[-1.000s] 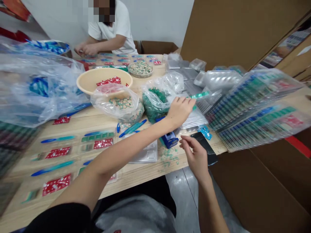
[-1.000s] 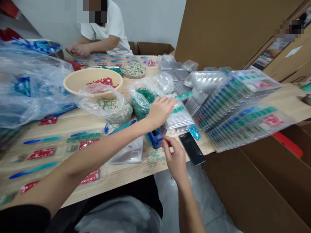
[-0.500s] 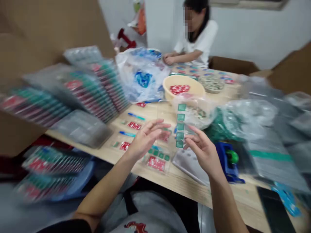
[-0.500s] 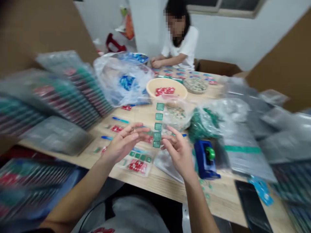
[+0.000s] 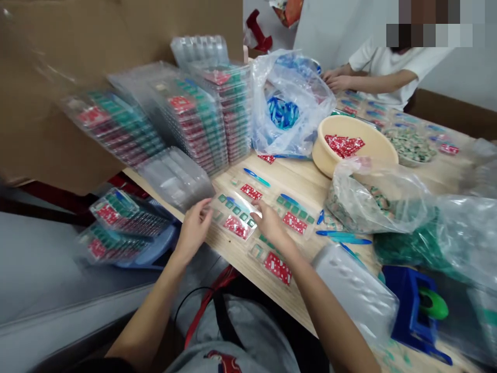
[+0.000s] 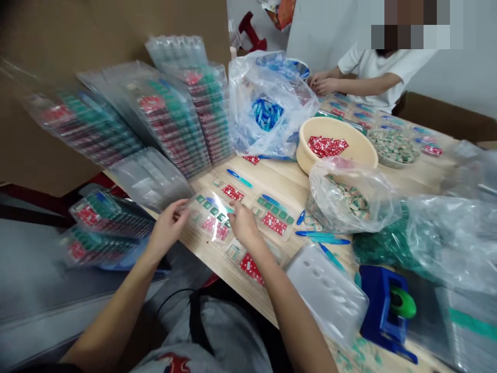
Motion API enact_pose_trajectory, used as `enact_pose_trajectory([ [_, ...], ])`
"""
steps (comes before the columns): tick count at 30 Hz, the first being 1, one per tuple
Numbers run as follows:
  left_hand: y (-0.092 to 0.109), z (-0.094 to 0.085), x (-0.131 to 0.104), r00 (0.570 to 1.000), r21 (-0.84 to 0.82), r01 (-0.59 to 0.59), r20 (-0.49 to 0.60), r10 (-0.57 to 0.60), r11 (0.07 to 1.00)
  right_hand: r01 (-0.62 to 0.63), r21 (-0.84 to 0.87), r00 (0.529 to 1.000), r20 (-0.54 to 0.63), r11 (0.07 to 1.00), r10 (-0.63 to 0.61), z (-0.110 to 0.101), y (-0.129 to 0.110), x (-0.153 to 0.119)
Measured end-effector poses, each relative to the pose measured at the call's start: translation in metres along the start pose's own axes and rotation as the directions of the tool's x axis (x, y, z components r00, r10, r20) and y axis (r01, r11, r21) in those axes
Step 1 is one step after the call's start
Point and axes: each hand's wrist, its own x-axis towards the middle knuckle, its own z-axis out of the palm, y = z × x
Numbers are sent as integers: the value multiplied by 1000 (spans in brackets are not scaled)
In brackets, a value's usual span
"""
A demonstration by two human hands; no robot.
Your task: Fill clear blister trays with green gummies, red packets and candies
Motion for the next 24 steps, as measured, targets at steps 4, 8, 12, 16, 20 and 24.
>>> enact_pose_trajectory([
  [4,-5,10,-8,1000,151,-26,3,26,988,-2,-164,1000,-1,986,2,9,-2,-1],
  [8,-1,10,-12,999,254,-31,3,32,967,21,-268,1000,-6,963,-24,15,-14,-1],
  [12,22,7,-14,995,195,-97,0,99,976,58,-286,997,-38,956,-72,-4,-25,-31],
  [16,86,27,-4,965,-372,-248,-13,262,894,112,-60,983,-139,992,-120,-55,-15,-106],
  [20,188,90,-25,805,-498,-432,162,570,752,-30,232,972,-220,972,82,-95,12,-202],
  [24,280,170,-107,200,-495,-752,459,866,436,-223,440,874,-304,870,378,-99,39,-276],
])
